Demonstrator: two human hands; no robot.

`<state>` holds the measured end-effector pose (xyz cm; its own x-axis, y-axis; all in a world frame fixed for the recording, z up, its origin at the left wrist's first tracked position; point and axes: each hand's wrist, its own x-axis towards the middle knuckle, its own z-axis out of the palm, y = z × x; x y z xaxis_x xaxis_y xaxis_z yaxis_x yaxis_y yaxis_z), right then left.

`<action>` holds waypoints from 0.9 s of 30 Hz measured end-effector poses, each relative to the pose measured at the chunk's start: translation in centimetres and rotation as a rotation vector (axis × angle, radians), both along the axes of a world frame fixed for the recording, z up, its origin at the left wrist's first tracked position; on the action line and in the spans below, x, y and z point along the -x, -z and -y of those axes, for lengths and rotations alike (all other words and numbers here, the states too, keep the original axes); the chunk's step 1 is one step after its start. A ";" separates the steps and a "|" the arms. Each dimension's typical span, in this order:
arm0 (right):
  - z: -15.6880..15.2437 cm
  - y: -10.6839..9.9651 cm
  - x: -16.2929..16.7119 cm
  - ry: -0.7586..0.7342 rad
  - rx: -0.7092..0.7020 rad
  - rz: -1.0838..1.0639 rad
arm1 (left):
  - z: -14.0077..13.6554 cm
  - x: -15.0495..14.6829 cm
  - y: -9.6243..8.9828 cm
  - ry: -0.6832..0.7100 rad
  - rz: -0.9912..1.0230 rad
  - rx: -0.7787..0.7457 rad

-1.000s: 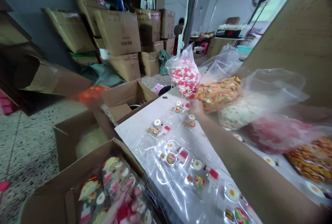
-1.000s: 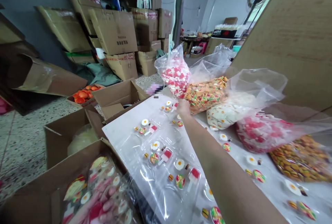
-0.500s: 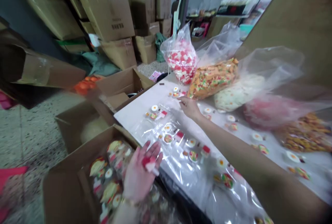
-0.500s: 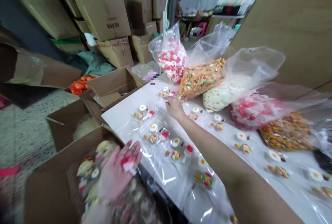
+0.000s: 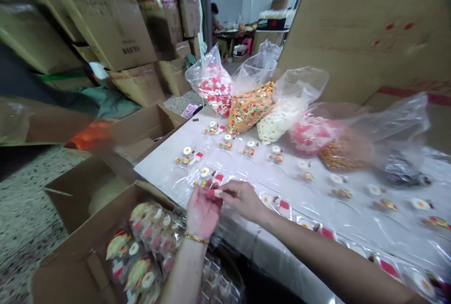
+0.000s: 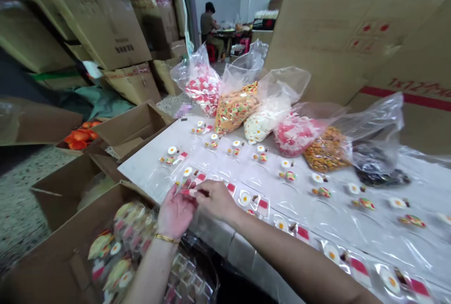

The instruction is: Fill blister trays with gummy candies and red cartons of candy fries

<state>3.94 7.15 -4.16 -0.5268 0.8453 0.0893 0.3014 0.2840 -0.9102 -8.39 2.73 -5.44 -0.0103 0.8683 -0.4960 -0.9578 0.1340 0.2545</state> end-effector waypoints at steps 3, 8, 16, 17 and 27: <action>-2.7 0.7 -1.8 0.370 0.403 -0.291 | 0.3 -0.4 0.1 -0.011 0.023 0.044; -9.2 2.1 -3.2 0.755 0.699 -0.464 | 1.2 -0.1 -0.2 -0.034 0.016 0.083; -16.0 2.5 0.6 0.819 0.618 -0.215 | 2.5 1.8 0.3 -0.049 -0.025 0.053; -16.4 2.8 0.5 0.827 0.595 -0.164 | 2.6 2.0 0.3 -0.054 -0.033 0.054; -10.5 1.2 -0.9 0.337 -0.231 0.217 | 1.3 1.0 -0.2 -0.033 -0.060 0.036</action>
